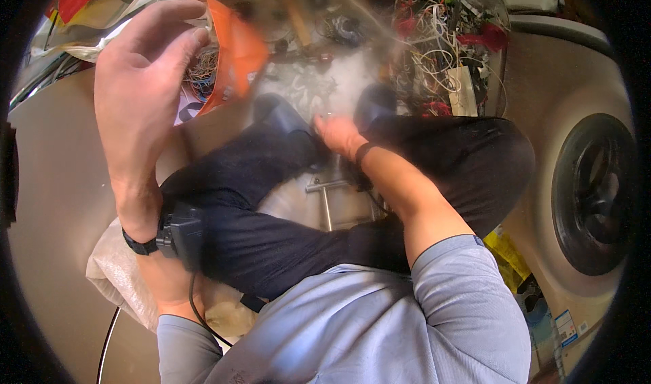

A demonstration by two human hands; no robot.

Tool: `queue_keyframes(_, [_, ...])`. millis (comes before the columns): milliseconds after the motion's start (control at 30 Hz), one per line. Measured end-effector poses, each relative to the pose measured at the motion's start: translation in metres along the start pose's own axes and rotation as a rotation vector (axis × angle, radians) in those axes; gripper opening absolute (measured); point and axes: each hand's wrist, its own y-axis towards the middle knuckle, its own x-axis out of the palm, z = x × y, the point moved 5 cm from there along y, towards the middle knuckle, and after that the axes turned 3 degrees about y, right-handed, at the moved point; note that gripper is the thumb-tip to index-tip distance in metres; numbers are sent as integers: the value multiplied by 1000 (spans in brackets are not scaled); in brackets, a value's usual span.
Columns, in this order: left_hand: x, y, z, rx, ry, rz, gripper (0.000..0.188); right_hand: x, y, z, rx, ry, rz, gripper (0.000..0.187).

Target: Disassembling electronic components and stripping wires using a hammer and pliers on the floor of a utility area.

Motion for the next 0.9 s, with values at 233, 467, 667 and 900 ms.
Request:
queue_keyframes(233, [0, 0, 4, 4, -6, 5, 22, 25, -17, 9, -31, -38, -98, 22])
queue_keyframes(467, [-1, -2, -3, 12, 40, 23, 21, 0, -11, -9, -24, -208, 71, 40])
queue_keyframes(667, [-7, -1, 0, -3, 53, 50, 21, -9, 4, -4, -9, -134, 121, 41])
queue_keyframes(900, [-5, 4, -9, -37, -68, 134, 15, -33, 20, -7, 84, -99, 237, 36])
